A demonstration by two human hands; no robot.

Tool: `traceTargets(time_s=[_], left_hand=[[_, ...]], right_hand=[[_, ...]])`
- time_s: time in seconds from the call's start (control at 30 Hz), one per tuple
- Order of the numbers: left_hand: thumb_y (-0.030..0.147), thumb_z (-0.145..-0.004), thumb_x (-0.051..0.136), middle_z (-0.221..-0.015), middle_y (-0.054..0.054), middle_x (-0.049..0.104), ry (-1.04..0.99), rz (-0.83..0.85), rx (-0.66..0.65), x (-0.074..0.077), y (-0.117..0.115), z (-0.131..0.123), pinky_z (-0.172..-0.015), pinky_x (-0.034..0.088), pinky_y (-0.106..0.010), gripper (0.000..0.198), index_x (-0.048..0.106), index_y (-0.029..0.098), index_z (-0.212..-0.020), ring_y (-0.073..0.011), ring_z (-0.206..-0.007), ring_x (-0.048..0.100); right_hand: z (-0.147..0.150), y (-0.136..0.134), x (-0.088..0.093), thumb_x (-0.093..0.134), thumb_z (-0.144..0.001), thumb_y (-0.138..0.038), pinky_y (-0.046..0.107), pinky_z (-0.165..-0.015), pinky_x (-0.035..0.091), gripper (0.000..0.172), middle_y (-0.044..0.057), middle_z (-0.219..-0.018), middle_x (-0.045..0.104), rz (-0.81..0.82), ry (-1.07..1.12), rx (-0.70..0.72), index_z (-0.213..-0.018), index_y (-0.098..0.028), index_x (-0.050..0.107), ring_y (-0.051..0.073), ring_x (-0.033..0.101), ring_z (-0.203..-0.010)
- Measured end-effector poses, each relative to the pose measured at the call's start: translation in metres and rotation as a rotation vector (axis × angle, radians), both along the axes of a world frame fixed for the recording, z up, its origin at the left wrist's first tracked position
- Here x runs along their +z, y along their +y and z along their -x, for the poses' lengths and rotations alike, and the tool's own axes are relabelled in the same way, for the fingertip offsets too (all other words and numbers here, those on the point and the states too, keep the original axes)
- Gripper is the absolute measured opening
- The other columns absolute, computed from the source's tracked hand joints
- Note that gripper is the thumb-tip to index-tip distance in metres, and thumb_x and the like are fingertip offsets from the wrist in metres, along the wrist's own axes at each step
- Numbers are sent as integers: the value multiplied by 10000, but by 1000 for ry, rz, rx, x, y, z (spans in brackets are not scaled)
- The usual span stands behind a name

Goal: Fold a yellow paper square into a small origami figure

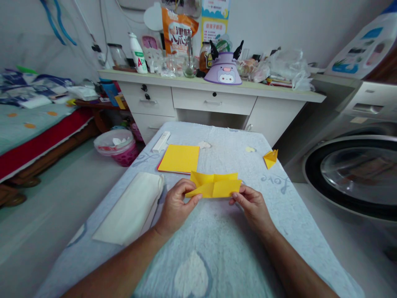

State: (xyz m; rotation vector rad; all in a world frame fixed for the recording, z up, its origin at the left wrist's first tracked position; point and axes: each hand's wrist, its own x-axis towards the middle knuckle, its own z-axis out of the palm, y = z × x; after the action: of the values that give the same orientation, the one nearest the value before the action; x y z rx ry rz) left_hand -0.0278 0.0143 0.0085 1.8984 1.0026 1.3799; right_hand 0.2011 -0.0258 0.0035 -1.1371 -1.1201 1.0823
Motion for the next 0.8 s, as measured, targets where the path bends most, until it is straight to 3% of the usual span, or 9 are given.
traceTargets(time_s=[0.1,0.2,0.3,0.37,0.47,0.57,0.7,0.8], left_hand=[[143,-781,653,-932,-17,567,-53,-4,18,-4,-1,-3,-828,501,-268,148,569,199,-889,-155,-909,602],[155,-772,666,-1226,-79,504,-136,50,36,-9,-3,-5,-952,485,-319,364,530,220,-1104,-202,-1161,547],[211,-786,672,-1359,-118,453,-256,181,-10,-9,-2,-7,-834,543,-283,618,368,265,-1321,-190,-1093,603],[253,-777,692,-1310,-107,518,-357,278,-53,-8,-1,-6,-773,556,-270,752,264,292,-1395,-171,-986,651],[316,-757,730,-1099,-66,663,-440,500,-169,-5,2,-4,-788,551,-305,616,447,225,-1296,-191,-920,679],[372,-739,754,-925,-54,725,-451,691,-235,-5,2,-3,-778,540,-317,365,641,154,-1009,-204,-839,687],[387,-714,780,-817,-29,724,-425,726,-214,-5,0,-5,-733,527,-296,295,676,154,-863,-179,-747,669],[383,-721,775,-817,-25,720,-397,730,-227,-4,-1,-6,-730,527,-302,289,681,158,-876,-172,-730,657]], right_hand=[[2,1,-2,773,-735,-400,260,-605,487,224,-5,-695,646,31,63,-15,-758,-206,664,121,569,-603],[4,2,-5,782,-733,-377,251,-601,479,231,-9,-726,651,33,99,-29,-774,-207,631,113,573,-600],[5,3,-8,790,-724,-362,253,-601,487,247,-12,-733,646,26,126,-26,-777,-216,599,121,579,-614],[5,3,-8,795,-716,-358,254,-601,496,269,-12,-750,644,18,139,-17,-782,-223,572,128,584,-632],[8,3,-7,778,-733,-360,248,-604,500,298,-18,-784,639,-14,143,9,-844,-248,524,138,596,-672],[10,3,-6,746,-760,-365,271,-649,524,389,-21,-809,643,-26,129,28,-1038,-298,481,160,627,-718],[9,1,-6,718,-773,-394,331,-744,556,572,36,-978,679,-8,116,77,-1256,-312,422,209,669,-868],[7,-1,-7,714,-779,-403,345,-805,549,473,52,-1056,685,4,111,100,-1196,-277,531,224,665,-946]])
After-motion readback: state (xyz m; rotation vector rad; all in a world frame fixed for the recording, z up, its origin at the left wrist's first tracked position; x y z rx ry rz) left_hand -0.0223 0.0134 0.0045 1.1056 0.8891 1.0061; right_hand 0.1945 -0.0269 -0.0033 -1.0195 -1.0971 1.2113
